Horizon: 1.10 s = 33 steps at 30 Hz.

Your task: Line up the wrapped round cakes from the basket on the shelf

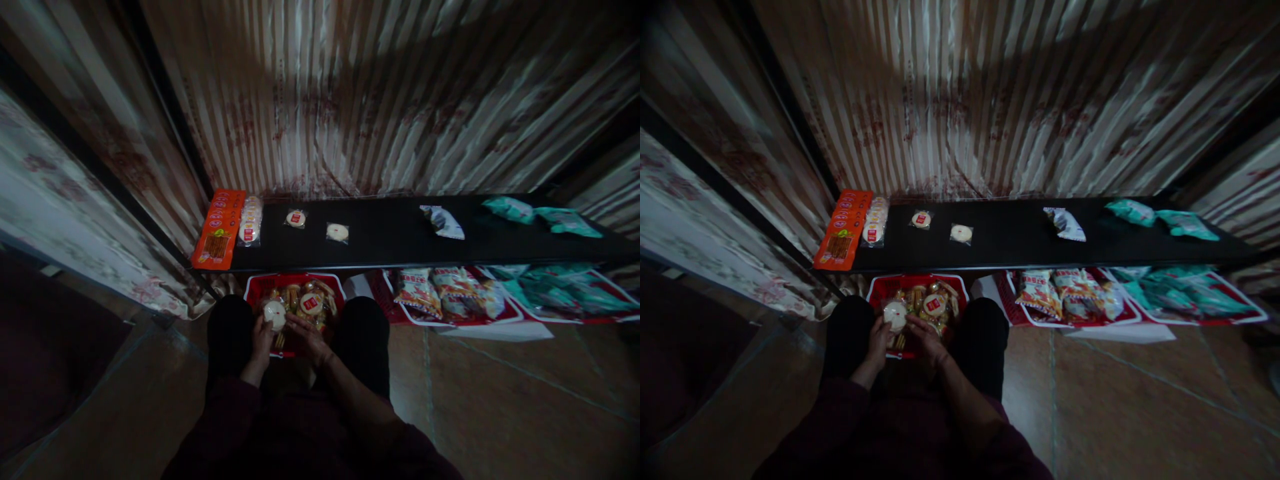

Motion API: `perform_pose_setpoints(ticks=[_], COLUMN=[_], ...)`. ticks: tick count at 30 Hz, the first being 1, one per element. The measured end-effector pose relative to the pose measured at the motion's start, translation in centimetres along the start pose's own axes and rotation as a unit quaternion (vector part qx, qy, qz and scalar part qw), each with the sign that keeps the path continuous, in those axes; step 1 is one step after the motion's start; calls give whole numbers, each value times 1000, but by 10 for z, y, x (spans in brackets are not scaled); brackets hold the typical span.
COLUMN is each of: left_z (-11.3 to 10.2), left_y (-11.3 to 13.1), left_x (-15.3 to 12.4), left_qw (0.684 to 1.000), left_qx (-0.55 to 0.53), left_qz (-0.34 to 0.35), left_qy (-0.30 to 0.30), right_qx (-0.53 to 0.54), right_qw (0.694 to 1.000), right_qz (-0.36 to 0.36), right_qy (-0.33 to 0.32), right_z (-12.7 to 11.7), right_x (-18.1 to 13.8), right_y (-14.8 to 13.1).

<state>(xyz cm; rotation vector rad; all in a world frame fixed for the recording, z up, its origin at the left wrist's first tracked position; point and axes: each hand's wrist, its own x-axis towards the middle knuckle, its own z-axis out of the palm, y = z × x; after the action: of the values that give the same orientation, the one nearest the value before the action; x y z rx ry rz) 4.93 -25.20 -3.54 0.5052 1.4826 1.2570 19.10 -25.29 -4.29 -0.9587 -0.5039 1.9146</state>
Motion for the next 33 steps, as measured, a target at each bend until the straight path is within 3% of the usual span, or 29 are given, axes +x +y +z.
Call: perform_pose_setpoints(ticks=[9,23,33], left_z=[3,7,8], left_y=[4,5,11], left_x=[-4,-4,-10], left_qw=[997,988,988], left_qx=[-55,-121,-68], left_qz=[-45,-97,-132], left_qy=[-17,-28,-44], right_qx=[40,47,56], right_qw=[998,998,997], right_qz=[-1,2,14], right_qy=[45,41,50], right_z=[-6,1,4], right_x=[5,-1,-6], right_y=[5,-5,-13])
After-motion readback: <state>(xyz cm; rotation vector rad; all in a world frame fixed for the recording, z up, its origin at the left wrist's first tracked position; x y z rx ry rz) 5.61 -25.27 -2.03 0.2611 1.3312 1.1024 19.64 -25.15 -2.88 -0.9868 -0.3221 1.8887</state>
